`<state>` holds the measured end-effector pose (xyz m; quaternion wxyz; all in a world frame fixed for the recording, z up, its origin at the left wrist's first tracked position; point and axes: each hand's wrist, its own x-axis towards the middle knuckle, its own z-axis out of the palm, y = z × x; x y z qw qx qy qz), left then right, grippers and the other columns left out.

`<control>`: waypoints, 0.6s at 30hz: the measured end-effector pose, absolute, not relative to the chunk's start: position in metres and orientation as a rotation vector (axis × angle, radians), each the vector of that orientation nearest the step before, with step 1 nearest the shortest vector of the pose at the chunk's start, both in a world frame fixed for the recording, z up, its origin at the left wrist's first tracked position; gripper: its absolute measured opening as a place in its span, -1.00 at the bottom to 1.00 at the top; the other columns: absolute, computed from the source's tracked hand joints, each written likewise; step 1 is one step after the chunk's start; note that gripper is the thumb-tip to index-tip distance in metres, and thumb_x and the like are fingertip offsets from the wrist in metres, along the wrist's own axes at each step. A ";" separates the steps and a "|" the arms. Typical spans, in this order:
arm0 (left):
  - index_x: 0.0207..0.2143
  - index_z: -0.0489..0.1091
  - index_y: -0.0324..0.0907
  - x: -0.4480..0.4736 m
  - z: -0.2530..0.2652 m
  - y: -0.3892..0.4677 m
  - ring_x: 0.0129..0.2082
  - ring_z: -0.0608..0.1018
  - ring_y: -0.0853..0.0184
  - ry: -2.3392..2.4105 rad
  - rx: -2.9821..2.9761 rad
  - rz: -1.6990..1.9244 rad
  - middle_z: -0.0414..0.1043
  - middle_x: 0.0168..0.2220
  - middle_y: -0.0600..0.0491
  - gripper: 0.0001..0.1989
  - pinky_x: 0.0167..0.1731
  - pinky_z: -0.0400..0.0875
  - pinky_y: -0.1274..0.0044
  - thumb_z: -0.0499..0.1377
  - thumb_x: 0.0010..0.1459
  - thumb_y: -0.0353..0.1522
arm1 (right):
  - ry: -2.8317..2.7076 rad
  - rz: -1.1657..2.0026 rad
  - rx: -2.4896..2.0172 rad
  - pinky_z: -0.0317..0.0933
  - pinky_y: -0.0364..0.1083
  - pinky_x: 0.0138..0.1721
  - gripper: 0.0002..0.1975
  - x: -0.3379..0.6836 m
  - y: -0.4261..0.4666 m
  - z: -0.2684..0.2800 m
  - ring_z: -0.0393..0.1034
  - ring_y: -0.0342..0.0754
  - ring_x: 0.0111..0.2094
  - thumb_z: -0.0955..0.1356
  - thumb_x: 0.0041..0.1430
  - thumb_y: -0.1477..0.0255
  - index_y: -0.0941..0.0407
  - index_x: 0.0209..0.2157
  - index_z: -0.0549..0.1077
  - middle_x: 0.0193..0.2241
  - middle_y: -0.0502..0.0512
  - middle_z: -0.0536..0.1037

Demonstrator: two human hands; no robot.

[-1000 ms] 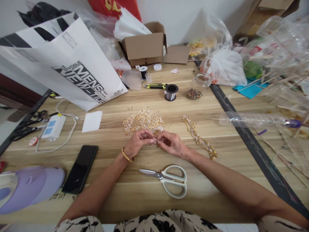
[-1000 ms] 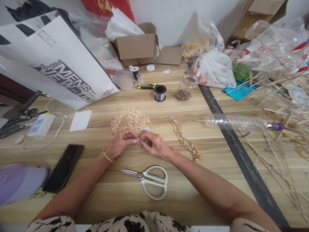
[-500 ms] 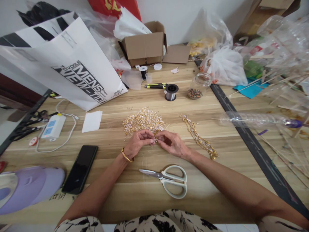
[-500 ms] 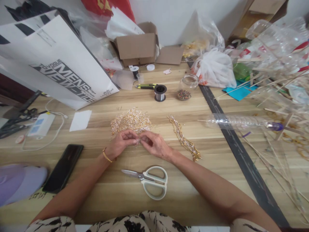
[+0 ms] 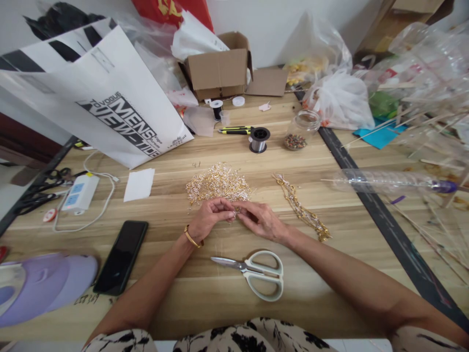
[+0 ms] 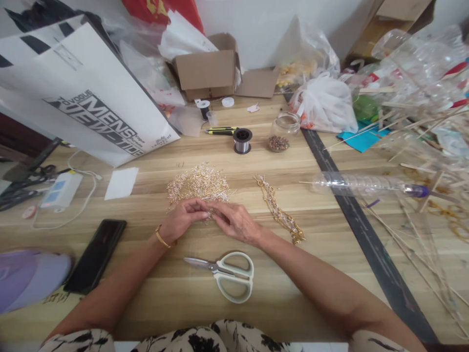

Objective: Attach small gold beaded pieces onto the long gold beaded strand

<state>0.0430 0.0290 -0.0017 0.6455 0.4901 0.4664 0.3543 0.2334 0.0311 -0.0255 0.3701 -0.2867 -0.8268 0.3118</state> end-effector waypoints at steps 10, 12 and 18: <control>-0.44 0.41 -0.29 0.045 0.004 0.026 -0.51 0.43 0.48 1.095 1.140 0.826 0.44 -0.51 0.10 -0.83 -0.44 0.33 0.62 0.32 -0.11 -0.40 | -2.007 0.907 -0.778 0.17 -0.19 -0.44 -0.85 0.233 0.034 -0.024 0.29 -0.16 -0.48 0.24 0.24 0.43 0.17 -0.29 0.41 -0.43 0.08 0.47; -0.43 0.40 -0.29 0.046 0.005 0.026 -0.52 0.45 0.45 1.071 1.116 0.808 0.45 -0.51 0.08 -0.82 -0.45 0.35 0.61 0.31 -0.10 -0.40 | -1.997 0.932 -0.802 0.14 -0.20 -0.48 -0.84 0.234 0.034 -0.024 0.26 -0.18 -0.51 0.23 0.25 0.42 0.17 -0.30 0.41 -0.46 0.06 0.46; -0.37 0.41 -0.29 0.046 0.001 0.026 -0.52 0.48 0.44 1.037 1.077 0.773 0.46 -0.51 0.08 -0.80 -0.45 0.39 0.60 0.31 -0.09 -0.40 | -1.957 0.995 -0.845 0.07 -0.22 -0.53 -0.83 0.234 0.033 -0.023 0.18 -0.21 -0.55 0.23 0.24 0.41 0.18 -0.31 0.41 -0.49 0.02 0.42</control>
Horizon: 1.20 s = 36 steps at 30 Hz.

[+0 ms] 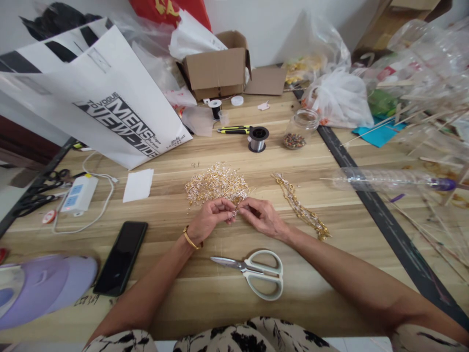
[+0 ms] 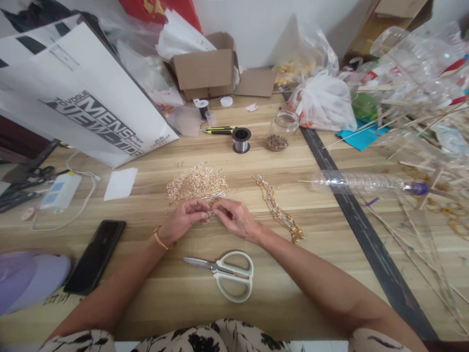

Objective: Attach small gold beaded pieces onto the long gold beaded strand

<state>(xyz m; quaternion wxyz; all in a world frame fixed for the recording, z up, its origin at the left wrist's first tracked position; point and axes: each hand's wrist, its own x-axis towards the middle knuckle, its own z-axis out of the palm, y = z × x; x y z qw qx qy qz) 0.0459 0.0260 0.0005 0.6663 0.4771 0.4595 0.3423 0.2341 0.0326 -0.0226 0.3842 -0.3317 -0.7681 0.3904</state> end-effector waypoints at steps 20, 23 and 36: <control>-0.43 0.46 -0.29 0.047 0.005 0.025 -0.55 0.48 0.44 1.071 1.201 0.715 0.47 -0.56 0.07 -0.82 -0.46 0.40 0.60 0.29 -0.05 -0.33 | -1.919 1.053 -0.857 0.05 -0.22 -0.55 -0.83 0.234 0.031 -0.023 0.13 -0.21 -0.58 0.25 0.23 0.36 0.16 -0.33 0.37 -0.57 -0.04 0.32; -0.44 0.46 -0.30 0.048 0.005 0.025 -0.56 0.48 0.44 1.085 1.214 0.723 0.46 -0.57 0.07 -0.81 -0.46 0.41 0.60 0.30 -0.07 -0.33 | -1.919 1.066 -0.865 0.05 -0.22 -0.55 -0.83 0.234 0.031 -0.023 0.14 -0.21 -0.57 0.24 0.23 0.36 0.16 -0.33 0.37 -0.55 -0.03 0.35; -0.41 0.47 -0.30 0.044 -0.001 0.026 -0.54 0.52 0.41 1.038 1.162 0.737 0.49 -0.52 0.03 -0.81 -0.48 0.43 0.59 0.28 -0.02 -0.31 | -1.880 1.092 -0.873 0.04 -0.22 -0.57 -0.83 0.234 0.033 -0.023 0.11 -0.22 -0.59 0.23 0.24 0.36 0.16 -0.31 0.36 -0.57 -0.04 0.35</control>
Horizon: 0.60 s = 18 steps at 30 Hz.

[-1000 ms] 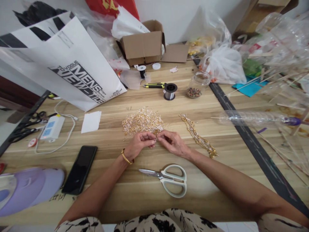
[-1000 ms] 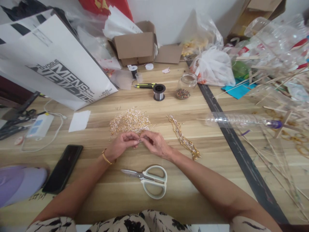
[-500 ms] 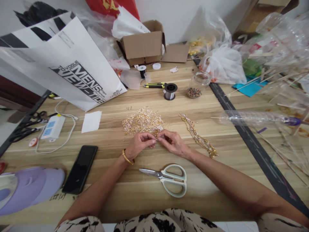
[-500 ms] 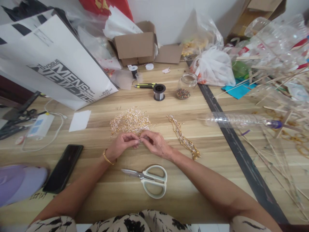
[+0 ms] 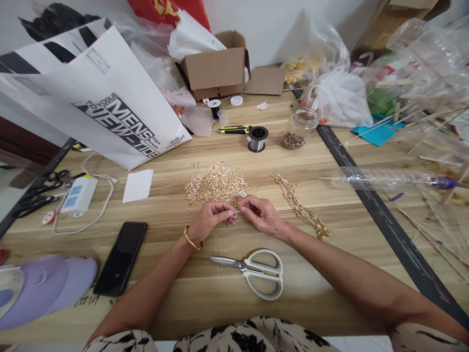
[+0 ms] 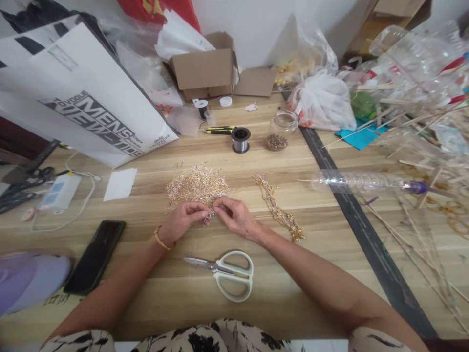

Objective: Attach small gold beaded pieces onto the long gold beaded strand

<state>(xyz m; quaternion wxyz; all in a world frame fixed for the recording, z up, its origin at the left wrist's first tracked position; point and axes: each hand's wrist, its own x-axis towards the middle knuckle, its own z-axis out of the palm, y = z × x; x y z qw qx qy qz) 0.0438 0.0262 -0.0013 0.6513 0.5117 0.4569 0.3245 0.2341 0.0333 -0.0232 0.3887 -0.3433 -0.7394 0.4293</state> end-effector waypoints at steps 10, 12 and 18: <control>-0.42 0.47 -0.31 0.044 -0.003 0.027 -0.54 0.52 0.40 1.035 1.100 0.730 0.50 -0.48 0.01 -0.77 -0.48 0.43 0.58 0.27 -0.01 -0.28 | -1.869 1.105 -0.873 0.03 -0.22 -0.56 -0.83 0.235 0.034 -0.024 0.12 -0.22 -0.58 0.24 0.24 0.36 0.16 -0.33 0.35 -0.58 -0.05 0.31; -0.42 0.46 -0.31 0.044 -0.004 0.027 -0.53 0.53 0.40 1.025 1.094 0.728 0.50 -0.47 0.01 -0.77 -0.47 0.43 0.58 0.26 0.01 -0.27 | -1.866 1.110 -0.874 0.03 -0.22 -0.56 -0.83 0.234 0.034 -0.024 0.11 -0.23 -0.59 0.24 0.24 0.36 0.16 -0.33 0.35 -0.58 -0.06 0.31; -0.41 0.46 -0.33 0.043 -0.005 0.026 -0.50 0.54 0.38 0.982 1.046 0.725 0.51 -0.43 -0.03 -0.72 -0.45 0.45 0.55 0.22 0.05 -0.23 | -1.871 1.118 -0.875 0.02 -0.23 -0.55 -0.86 0.234 0.034 -0.023 0.09 -0.24 -0.60 0.24 0.24 0.38 0.16 -0.32 0.35 -0.59 -0.08 0.29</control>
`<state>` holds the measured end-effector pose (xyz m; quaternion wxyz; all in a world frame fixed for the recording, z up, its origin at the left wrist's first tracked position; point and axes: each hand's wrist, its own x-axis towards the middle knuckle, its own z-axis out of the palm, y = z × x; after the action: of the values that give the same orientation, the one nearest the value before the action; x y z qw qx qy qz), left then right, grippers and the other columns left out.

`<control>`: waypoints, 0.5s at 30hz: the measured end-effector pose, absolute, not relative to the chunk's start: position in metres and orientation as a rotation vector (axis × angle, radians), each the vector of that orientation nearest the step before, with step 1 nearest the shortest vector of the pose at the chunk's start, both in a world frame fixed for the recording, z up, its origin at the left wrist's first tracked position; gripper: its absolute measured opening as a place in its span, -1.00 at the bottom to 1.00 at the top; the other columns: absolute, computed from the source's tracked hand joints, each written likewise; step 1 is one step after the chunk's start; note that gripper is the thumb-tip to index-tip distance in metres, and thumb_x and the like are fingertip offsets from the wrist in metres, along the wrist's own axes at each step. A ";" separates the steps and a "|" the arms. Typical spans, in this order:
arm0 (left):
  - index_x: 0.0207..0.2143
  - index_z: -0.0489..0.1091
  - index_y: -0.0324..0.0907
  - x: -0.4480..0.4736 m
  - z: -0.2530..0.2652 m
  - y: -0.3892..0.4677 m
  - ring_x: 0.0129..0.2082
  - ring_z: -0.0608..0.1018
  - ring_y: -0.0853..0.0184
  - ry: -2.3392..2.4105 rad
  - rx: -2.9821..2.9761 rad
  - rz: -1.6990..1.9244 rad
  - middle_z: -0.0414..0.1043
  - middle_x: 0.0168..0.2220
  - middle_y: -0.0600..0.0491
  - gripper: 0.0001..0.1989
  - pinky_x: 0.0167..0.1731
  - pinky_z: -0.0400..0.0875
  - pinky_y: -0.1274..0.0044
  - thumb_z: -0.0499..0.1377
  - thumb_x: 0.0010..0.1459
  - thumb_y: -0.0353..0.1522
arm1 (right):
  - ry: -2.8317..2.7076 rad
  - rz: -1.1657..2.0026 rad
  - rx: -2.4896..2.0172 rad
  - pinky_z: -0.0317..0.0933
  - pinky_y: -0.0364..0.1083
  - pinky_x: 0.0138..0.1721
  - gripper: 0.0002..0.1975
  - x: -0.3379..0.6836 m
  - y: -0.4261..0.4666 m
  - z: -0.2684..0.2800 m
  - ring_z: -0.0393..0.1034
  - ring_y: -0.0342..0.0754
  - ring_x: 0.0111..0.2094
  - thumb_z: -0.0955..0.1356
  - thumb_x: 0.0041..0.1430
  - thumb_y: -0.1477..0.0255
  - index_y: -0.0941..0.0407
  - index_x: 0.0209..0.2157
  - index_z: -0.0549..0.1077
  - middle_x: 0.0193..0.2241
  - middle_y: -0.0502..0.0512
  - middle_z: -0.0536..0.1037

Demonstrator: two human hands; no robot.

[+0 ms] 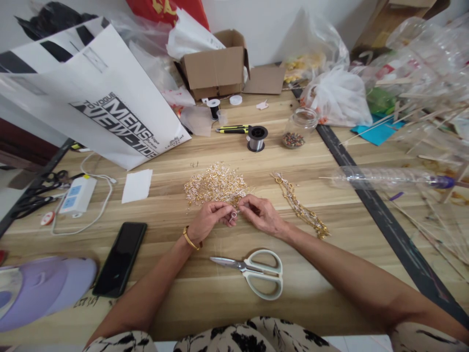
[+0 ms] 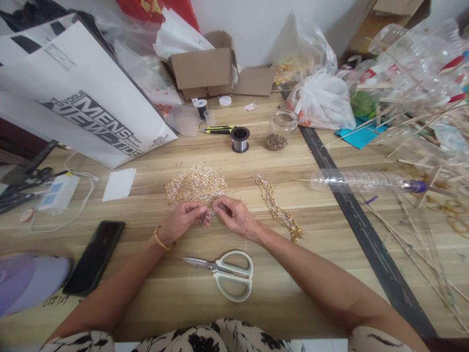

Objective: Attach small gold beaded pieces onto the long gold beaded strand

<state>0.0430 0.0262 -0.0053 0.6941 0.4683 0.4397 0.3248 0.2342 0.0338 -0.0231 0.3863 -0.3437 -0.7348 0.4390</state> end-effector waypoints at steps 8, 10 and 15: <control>-0.37 0.45 -0.31 0.045 -0.001 0.026 -0.52 0.53 0.42 1.027 1.113 0.704 0.49 -0.52 0.07 -0.75 -0.45 0.44 0.60 0.35 -0.13 -0.37 | -1.876 1.112 -0.884 0.03 -0.23 -0.55 -0.83 0.235 0.034 -0.022 0.12 -0.22 -0.57 0.24 0.24 0.36 0.17 -0.33 0.36 -0.57 -0.05 0.32; -0.36 0.44 -0.30 0.046 0.001 0.026 -0.51 0.54 0.42 1.022 1.103 0.708 0.49 -0.50 0.08 -0.73 -0.45 0.44 0.61 0.36 -0.16 -0.39 | -1.872 1.121 -0.876 0.03 -0.23 -0.55 -0.84 0.235 0.034 -0.021 0.12 -0.22 -0.57 0.24 0.24 0.37 0.17 -0.33 0.36 -0.57 -0.04 0.32; -0.35 0.42 -0.30 0.047 0.003 0.025 -0.49 0.55 0.42 1.036 1.122 0.726 0.49 -0.48 0.07 -0.74 -0.42 0.45 0.60 0.34 -0.13 -0.39 | -1.864 1.144 -0.878 0.03 -0.22 -0.54 -0.86 0.234 0.034 -0.022 0.12 -0.22 -0.57 0.24 0.23 0.40 0.17 -0.32 0.35 -0.57 -0.05 0.32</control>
<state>0.0470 0.0253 0.0032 0.6632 0.4966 0.4585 0.3214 0.2344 0.0339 -0.0218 0.3828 -0.3441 -0.7307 0.4484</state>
